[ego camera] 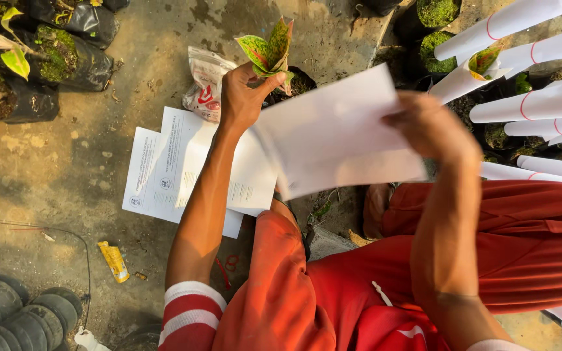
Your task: The person wraps small potted plants with white paper, securing them with rubber bands. They handle each plant individually, folding the paper around the foliage and pot, then placing the wrapped units upright in a row.
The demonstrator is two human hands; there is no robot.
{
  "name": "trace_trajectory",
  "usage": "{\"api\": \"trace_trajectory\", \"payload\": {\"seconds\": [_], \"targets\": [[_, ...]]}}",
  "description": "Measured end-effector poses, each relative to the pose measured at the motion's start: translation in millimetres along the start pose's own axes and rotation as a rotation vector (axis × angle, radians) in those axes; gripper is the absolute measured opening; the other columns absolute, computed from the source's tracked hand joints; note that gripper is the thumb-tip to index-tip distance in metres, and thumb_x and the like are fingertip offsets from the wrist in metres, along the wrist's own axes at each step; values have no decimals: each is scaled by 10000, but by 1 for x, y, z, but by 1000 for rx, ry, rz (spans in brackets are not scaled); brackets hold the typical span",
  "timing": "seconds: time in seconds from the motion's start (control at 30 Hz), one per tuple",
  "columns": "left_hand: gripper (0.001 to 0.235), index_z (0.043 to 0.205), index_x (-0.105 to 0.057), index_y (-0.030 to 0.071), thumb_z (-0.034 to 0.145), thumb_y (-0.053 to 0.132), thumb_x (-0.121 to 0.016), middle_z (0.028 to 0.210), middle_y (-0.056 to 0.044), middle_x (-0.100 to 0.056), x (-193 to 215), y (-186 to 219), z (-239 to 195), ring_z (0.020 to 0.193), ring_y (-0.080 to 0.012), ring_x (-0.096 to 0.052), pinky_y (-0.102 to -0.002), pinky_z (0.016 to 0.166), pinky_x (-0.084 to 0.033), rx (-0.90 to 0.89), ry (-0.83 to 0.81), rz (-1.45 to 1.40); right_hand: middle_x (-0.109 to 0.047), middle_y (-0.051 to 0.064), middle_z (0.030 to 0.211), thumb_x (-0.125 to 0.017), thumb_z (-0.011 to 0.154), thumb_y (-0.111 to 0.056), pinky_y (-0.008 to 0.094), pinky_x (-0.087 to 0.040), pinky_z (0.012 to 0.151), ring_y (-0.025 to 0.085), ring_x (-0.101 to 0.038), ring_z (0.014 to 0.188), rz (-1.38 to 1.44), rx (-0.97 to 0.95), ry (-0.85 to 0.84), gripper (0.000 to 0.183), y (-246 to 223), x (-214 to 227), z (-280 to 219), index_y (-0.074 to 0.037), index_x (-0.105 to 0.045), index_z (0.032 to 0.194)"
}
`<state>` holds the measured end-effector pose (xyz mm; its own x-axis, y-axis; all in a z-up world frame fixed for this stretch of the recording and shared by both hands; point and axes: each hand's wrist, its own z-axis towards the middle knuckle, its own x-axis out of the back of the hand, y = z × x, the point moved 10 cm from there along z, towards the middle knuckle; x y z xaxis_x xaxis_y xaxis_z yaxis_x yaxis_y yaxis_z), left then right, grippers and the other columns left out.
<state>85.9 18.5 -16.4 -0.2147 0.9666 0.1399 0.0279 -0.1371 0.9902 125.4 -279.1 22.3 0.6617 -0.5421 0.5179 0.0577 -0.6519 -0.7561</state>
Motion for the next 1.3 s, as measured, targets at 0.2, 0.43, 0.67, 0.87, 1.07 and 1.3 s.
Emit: {"api": "trace_trajectory", "payload": {"seconds": [0.2,0.43,0.67,0.87,1.07,1.3], "targets": [[287,1112,-772,29,910,226,-828,1039,-96,-806,7,11,3,962,-174,-754,-344,851,-556,-110,32,173,-762,161,1013,-638,1058,-56,403,-532,679,313,-651,788,-597,-91,343,222,-54,132,-45,-53,-732,1259],[291,1100,-754,28,888,211,-832,1039,-80,-792,10,8,0,953,-178,-743,-334,860,-555,-31,33,184,-732,197,1102,-614,1102,-17,386,-579,821,277,-690,910,-348,258,556,163,-77,169,-51,17,-693,1241],[273,1005,-825,98,777,185,-949,1502,-142,-405,4,43,-8,1423,-333,-356,-432,1184,-329,-330,116,424,-722,165,1169,-625,1095,26,329,-595,942,188,-712,1025,293,426,468,142,-51,130,-17,37,-676,1227],[342,1076,-825,119,776,207,-965,1546,-118,-365,-2,20,7,1475,-333,-395,-432,1256,-342,-256,4,246,-753,93,1172,-690,1104,-1,277,-545,897,122,-694,1004,467,260,387,165,-23,111,8,20,-702,1266],[266,1066,-795,104,843,218,-886,1253,-117,-698,-7,9,5,1183,-257,-662,-390,997,-525,-178,-79,299,-731,37,1079,-670,1030,-13,235,-516,868,67,-657,941,405,251,411,151,-26,108,10,6,-685,1179],[244,1072,-780,105,872,225,-853,1069,-87,-780,-10,11,9,995,-221,-749,-360,864,-556,-125,-34,266,-736,47,1052,-665,1083,22,249,-517,794,76,-643,888,229,315,571,104,-59,111,-9,38,-709,1177]]}}
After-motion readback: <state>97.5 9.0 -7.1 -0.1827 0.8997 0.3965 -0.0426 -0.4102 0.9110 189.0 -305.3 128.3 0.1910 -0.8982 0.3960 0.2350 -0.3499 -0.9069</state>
